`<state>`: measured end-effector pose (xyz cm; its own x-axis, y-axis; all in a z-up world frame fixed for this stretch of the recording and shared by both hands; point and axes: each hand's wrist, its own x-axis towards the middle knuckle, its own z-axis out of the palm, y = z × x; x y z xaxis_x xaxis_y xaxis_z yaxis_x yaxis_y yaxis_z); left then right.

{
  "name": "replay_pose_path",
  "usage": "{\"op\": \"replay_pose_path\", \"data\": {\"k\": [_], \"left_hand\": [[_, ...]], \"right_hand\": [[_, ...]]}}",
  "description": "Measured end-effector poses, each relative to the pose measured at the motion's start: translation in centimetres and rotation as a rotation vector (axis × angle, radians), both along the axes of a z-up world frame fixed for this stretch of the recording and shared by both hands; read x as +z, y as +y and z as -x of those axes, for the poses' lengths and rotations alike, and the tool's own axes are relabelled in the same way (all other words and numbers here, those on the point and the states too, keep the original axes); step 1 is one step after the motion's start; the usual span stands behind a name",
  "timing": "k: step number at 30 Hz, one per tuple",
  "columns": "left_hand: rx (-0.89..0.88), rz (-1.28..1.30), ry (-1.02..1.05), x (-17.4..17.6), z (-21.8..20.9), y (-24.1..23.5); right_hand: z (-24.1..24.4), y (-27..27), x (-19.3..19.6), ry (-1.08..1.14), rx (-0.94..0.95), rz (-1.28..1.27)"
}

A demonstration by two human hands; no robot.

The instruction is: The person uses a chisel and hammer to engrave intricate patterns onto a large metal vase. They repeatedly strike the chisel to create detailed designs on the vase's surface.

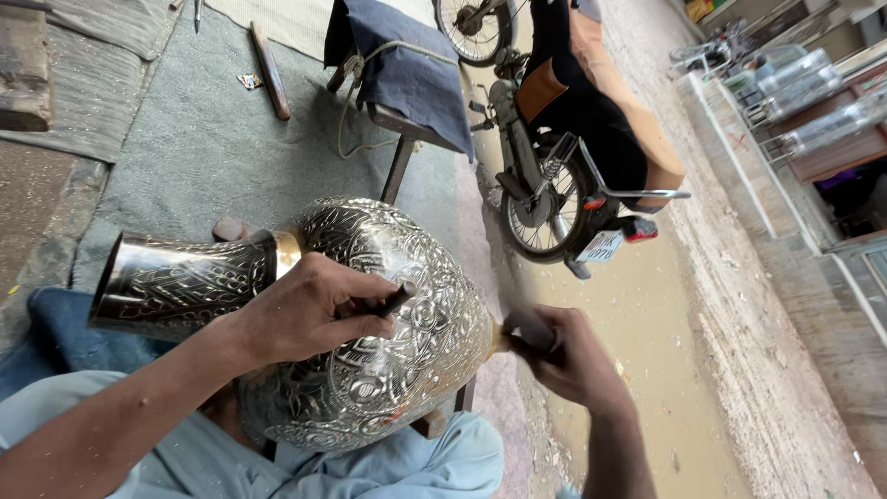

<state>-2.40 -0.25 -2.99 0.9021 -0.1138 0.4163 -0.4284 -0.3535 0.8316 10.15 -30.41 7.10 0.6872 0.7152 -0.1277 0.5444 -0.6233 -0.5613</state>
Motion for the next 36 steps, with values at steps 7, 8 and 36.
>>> {"op": "replay_pose_path", "data": {"k": [7,8,36], "left_hand": [[0.009,0.126,-0.204,-1.0,1.0,-0.1],[0.017,0.13,-0.203,-1.0,1.1,-0.2],[0.001,0.058,-0.061,-0.3,0.3,-0.3]], "right_hand": [[-0.3,-0.1,1.4,-0.07,-0.024,0.012],[-0.4,0.1,1.7,-0.063,-0.034,0.025],[-0.5,2.4,1.3,0.365,-0.179,-0.166]]}}
